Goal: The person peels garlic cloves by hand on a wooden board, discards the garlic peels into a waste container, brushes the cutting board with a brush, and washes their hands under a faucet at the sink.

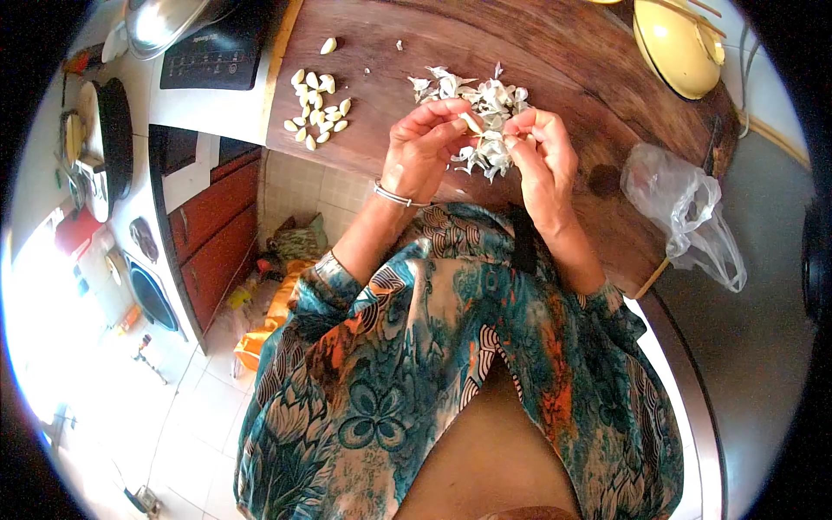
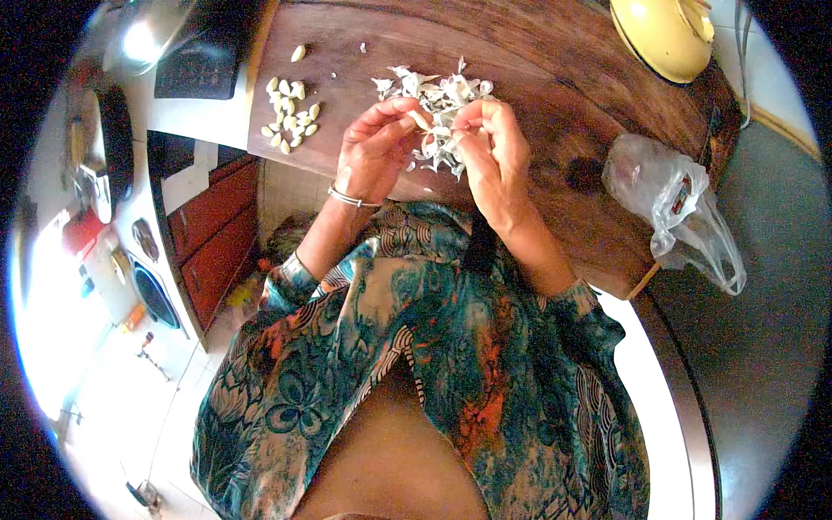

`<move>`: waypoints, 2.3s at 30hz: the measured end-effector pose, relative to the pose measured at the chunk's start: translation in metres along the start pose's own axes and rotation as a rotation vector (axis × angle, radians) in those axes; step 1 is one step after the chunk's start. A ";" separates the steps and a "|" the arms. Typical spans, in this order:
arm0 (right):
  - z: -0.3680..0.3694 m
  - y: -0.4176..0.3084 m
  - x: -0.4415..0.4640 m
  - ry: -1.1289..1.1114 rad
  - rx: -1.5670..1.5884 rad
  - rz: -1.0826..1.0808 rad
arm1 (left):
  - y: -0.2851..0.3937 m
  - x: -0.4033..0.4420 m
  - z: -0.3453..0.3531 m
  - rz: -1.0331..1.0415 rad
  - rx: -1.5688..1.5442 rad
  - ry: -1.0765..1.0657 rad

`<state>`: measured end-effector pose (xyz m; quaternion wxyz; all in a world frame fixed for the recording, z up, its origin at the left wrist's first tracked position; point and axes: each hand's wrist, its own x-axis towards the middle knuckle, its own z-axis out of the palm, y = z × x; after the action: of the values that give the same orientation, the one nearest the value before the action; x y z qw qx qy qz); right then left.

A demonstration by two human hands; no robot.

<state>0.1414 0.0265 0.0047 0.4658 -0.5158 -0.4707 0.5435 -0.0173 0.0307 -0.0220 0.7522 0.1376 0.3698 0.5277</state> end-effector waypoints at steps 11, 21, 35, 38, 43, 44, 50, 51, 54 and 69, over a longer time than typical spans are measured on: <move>0.006 0.003 0.006 -0.067 -0.069 0.018 | 0.000 -0.005 0.005 0.058 0.188 -0.016; 0.005 0.006 0.002 -0.063 -0.233 -0.068 | 0.001 -0.001 0.010 -0.016 0.120 0.015; 0.004 0.011 0.002 -0.046 -0.355 -0.195 | -0.003 0.001 0.005 -0.022 0.027 0.047; 0.004 0.012 0.002 -0.065 -0.331 -0.167 | -0.005 0.002 0.002 -0.091 -0.017 0.052; 0.006 0.006 0.001 -0.060 -0.029 -0.012 | -0.005 0.002 -0.001 -0.213 -0.017 0.030; 0.006 0.006 0.001 -0.056 -0.057 -0.016 | -0.004 0.001 -0.001 -0.220 -0.012 0.012; 0.006 0.008 0.000 -0.057 -0.232 -0.092 | 0.002 -0.003 0.010 -0.163 0.266 -0.067; 0.006 0.008 0.000 -0.068 -0.243 -0.087 | 0.003 -0.004 0.011 -0.144 0.379 -0.107; 0.006 0.008 0.000 -0.063 -0.267 -0.104 | 0.005 -0.006 0.016 -0.064 0.537 -0.139; 0.000 0.009 0.005 0.114 -0.100 -0.119 | 0.001 -0.005 0.002 -0.134 0.189 -0.115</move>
<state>0.1411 0.0304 -0.0051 0.4969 -0.5395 -0.4999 0.4605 -0.0181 0.0267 -0.0179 0.7894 0.2131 0.3825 0.4303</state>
